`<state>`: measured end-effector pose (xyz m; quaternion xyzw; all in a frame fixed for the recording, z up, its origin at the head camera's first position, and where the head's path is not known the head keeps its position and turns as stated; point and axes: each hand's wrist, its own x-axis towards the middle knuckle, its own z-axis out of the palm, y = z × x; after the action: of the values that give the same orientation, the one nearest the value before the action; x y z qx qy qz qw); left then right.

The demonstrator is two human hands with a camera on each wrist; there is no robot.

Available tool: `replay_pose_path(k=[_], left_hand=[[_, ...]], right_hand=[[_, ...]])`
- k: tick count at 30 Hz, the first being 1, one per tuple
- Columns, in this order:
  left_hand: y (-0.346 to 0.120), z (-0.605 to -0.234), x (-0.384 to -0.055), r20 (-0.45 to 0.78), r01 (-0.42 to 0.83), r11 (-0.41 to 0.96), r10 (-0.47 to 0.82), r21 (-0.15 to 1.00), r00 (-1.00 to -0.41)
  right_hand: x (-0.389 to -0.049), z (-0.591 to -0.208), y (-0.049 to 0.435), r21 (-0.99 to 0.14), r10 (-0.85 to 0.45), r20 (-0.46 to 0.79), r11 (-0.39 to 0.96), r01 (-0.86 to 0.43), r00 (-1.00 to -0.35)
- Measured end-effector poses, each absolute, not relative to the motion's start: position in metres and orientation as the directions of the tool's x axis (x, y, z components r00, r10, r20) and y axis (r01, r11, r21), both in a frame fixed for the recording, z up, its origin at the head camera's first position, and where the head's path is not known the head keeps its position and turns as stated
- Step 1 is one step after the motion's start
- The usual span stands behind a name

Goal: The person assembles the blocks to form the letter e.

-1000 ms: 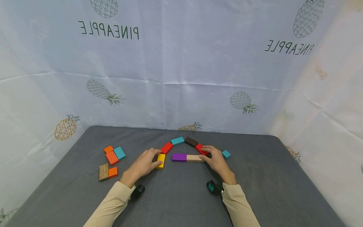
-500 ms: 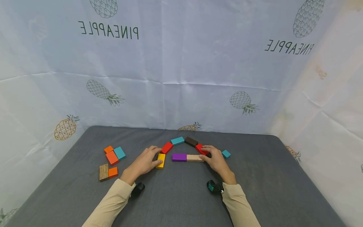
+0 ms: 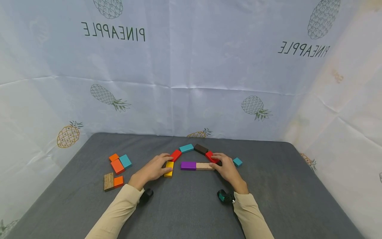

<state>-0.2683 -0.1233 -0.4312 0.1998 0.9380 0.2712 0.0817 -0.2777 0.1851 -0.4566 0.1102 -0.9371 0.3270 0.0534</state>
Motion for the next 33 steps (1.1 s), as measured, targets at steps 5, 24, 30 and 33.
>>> replay_pose_path(k=[5,24,30,33], left_hand=[[-0.124,-0.432,-0.269,-0.051,0.328,0.774,0.420,0.542,-0.906],[-0.123,-0.433,-0.270,-0.065,0.309,0.776,0.409,0.550,-0.910],[-0.123,-0.433,-0.270,-0.069,0.305,0.777,0.407,0.551,-0.911],[-0.123,-0.433,-0.270,-0.070,0.303,0.779,0.405,0.549,-0.912]], right_hand=[[-0.278,-0.457,0.185,-0.588,-0.176,0.189,0.768,-0.255,-0.966],[-0.278,-0.445,0.213,-0.580,-0.253,0.181,0.753,-0.310,-0.951],[-0.278,-0.442,0.224,-0.556,-0.266,0.165,0.770,-0.312,-0.950],[-0.277,-0.440,0.230,-0.560,-0.249,0.149,0.777,-0.289,-0.957]])
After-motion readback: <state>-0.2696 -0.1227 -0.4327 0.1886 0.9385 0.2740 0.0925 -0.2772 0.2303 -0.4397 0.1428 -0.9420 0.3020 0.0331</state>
